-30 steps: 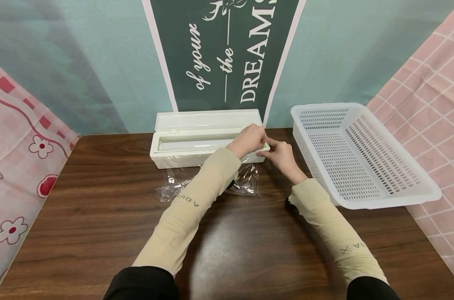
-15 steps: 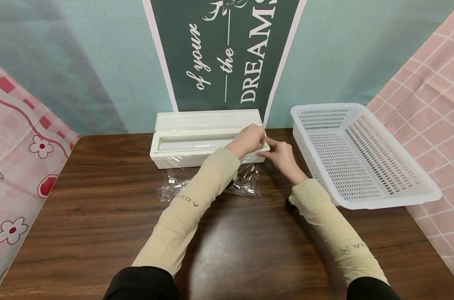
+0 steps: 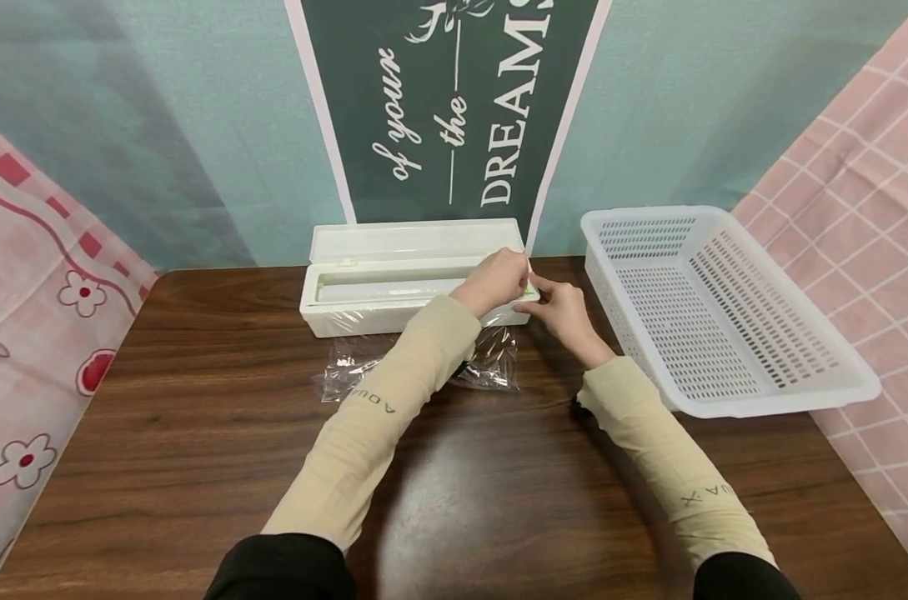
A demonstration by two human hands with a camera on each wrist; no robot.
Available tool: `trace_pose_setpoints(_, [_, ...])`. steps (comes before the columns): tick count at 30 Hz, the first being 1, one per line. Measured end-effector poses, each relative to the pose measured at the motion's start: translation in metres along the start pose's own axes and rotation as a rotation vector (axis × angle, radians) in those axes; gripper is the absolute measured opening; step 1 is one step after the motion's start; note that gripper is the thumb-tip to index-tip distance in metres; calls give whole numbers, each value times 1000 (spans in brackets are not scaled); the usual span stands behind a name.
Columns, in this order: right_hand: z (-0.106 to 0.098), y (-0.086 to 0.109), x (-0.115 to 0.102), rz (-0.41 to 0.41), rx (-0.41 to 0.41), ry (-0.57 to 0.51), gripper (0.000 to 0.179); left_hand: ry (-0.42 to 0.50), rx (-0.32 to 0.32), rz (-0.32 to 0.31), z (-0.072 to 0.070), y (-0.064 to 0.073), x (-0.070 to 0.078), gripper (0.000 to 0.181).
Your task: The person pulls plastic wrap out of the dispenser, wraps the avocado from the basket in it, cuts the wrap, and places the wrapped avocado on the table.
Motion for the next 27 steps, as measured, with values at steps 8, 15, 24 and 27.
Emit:
trace_pose_setpoints(8, [-1,2,1,-17,10,-11,48,37,-11,-35,4,-2,2,20])
trace_pose_setpoints(15, [-1,2,0,-47,14,-4,33,37,-3,-1,5,0,4,23])
trace_pose_setpoints(24, [-1,2,0,-36,5,-1,35,46,5,37,4,1,6,23])
trace_pose_setpoints(27, [-1,2,0,-32,4,-1,37,55,5,34,4,1,5,24])
Point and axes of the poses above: each hand's wrist, its own y-axis away from the middle knuckle, its own z-axis out of the palm, x = y × z, the point moved 7 cm from there along -y, towards the middle knuckle, and after that the axes turned 4 degrees about z, right-handed, at the moved point
